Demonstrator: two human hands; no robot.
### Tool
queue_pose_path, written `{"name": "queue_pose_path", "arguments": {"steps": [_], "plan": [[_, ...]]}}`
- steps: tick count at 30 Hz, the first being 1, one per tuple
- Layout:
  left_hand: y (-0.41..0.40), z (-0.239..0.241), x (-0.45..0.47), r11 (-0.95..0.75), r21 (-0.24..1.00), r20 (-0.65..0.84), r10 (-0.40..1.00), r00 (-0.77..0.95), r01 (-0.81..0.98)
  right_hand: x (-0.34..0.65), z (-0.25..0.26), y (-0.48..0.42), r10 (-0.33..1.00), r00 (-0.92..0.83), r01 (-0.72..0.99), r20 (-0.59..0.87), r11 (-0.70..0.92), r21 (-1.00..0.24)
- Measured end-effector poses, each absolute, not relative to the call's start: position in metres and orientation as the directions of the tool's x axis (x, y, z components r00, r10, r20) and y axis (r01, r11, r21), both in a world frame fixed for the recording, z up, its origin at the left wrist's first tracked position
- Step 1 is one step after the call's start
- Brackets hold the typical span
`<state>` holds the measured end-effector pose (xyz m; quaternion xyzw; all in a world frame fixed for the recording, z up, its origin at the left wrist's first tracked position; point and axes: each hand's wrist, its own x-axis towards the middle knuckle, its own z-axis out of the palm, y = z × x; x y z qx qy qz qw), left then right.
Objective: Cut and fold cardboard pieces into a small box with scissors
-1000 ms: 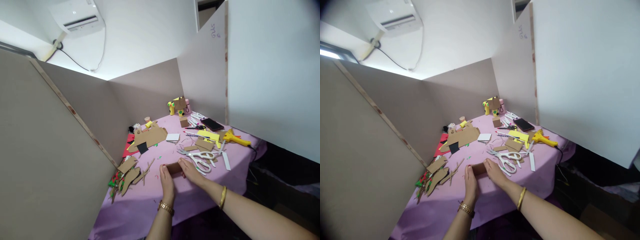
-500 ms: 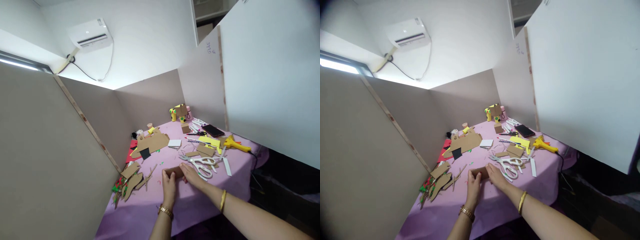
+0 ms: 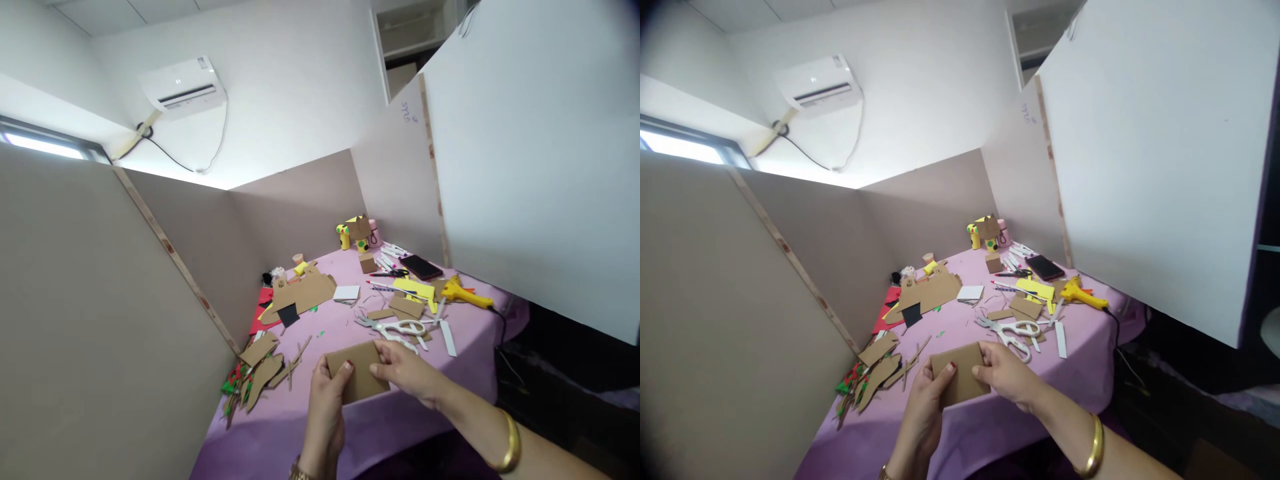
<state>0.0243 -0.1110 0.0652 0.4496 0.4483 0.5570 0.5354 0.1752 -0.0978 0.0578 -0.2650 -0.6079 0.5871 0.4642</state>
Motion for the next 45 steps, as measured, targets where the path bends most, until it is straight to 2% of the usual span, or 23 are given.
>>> {"name": "queue_pose_path", "arguments": {"steps": [8,15,18,21,27,32,41,45], "plan": [[-0.132,0.079,0.030,0.044,0.918,-0.050,0.999,-0.004,-0.394,0.185,0.063,-0.126,0.879,-0.413,-0.270,0.237,0.131,-0.954],[-0.146,0.091,0.036,0.048,0.915,-0.057,0.998,-0.012,-0.401,0.186,0.062,-0.132,0.893,-0.378,-0.309,0.245,0.128,-0.943],[-0.148,0.097,0.031,0.146,0.850,-0.135,0.989,0.059,-0.506,0.190,0.066,-0.134,0.897,-0.371,-0.350,0.240,0.104,-0.931],[-0.149,0.098,0.028,0.201,0.792,-0.139,0.979,0.149,-0.577,0.193,0.067,-0.134,0.898,-0.375,-0.391,0.230,0.072,-0.918],[-0.156,0.092,0.032,0.097,0.856,-0.074,0.995,0.066,-0.507,0.194,0.066,-0.134,0.897,-0.386,-0.406,0.218,0.047,-0.913],[-0.154,0.088,0.031,0.093,0.875,-0.080,0.996,0.046,-0.474,0.192,0.063,-0.135,0.906,-0.350,-0.354,0.238,0.107,-0.929],[-0.150,0.073,0.034,-0.042,0.908,0.002,0.995,-0.096,-0.417,0.182,0.054,-0.142,0.908,-0.296,-0.275,0.295,0.215,-0.937],[-0.151,0.071,0.032,-0.082,0.935,0.046,0.993,-0.109,-0.345,0.186,0.054,-0.144,0.897,-0.355,-0.303,0.264,0.157,-0.940]]}}
